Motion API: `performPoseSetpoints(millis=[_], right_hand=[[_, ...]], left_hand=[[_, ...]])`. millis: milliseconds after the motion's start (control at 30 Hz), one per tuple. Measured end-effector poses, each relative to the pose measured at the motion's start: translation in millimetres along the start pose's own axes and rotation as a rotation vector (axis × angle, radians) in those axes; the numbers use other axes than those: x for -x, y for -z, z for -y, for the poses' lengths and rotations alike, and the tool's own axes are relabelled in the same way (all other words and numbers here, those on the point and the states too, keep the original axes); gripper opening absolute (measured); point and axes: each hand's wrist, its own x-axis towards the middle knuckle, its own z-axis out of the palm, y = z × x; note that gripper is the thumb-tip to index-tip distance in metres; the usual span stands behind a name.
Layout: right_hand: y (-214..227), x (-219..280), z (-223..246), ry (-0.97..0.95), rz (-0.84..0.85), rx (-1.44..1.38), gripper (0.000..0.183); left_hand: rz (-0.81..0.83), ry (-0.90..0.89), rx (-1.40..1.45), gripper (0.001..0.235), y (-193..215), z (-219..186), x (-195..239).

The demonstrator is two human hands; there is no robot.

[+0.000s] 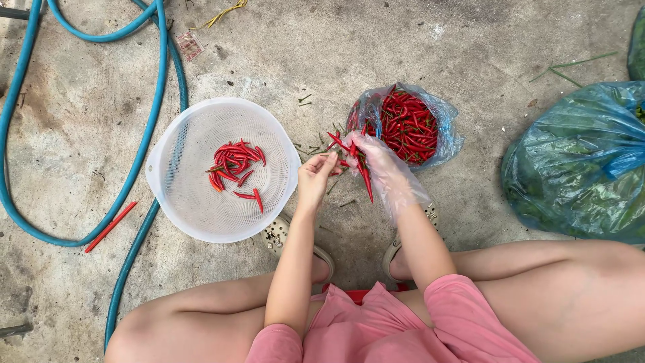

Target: The person unties a plastic bag of red chili peppers and plucks the stems off by hand, placing the peppers into a white plastic colander and dropping the stems onto the ground.

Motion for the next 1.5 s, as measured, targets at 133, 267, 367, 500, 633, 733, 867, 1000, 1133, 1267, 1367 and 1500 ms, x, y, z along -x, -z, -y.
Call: performPoseSetpoints(millis=[133, 267, 367, 500, 633, 733, 867, 1000, 1133, 1267, 1367, 1500], right_hand=[[-23.4, 28.0, 26.5, -0.107, -0.170, 0.187, 0.029], [-36.5, 43.2, 28.4, -0.176, -0.056, 0.228, 0.036], [-39.9, 37.7, 22.8, -0.187, 0.054, 0.258, 0.037], [-42.3, 38.1, 17.4, -0.188, 0.108, 0.264, 0.037], [-51.6, 39.6, 13.8, -0.148, 0.080, 0.187, 0.034], [-56.1, 37.8, 10.5, -0.169, 0.057, 0.264, 0.034], [-52.6, 27.9, 0.5, -0.203, 0.109, 0.296, 0.034], [-41.2, 18.4, -18.2, -0.091, 0.246, 0.298, 0.032], [-30.8, 8.1, -28.4, -0.120, 0.232, 0.384, 0.029], [-0.9, -13.3, -24.1, -0.089, 0.161, 0.463, 0.027], [25.1, -23.7, -18.6, -0.007, 0.076, 0.443, 0.027], [43.5, -25.0, -18.4, 0.001, -0.003, 0.366, 0.032]], left_hand=[[-0.255, -0.374, -0.694, 0.032, 5.2, -29.0, 10.7], [-0.184, -0.467, -0.882, 0.021, 8.2, -46.1, 9.7], [-0.048, -0.352, -0.752, 0.020, 15.8, -42.0, 5.9], [0.008, -0.271, -0.674, 0.021, 28.4, -32.1, 3.6], [-0.104, -0.290, -0.610, 0.022, 36.5, -28.6, 5.8], [-0.360, -0.383, -0.583, 0.029, 56.3, -42.4, 7.1], [-0.441, -0.604, -0.701, 0.044, 52.8, -61.1, 10.9], [-0.072, -0.482, -0.990, 0.030, 25.8, -51.8, 18.8], [-0.178, -0.270, -0.615, 0.025, 31.8, -30.3, 6.5], [-0.678, -0.641, -0.662, 0.046, 66.9, -33.0, -0.4], [-0.558, -0.475, -0.720, 0.028, 74.4, 0.0, -2.2], [0.003, -0.211, -0.944, 0.025, 57.7, 97.9, -16.3]])
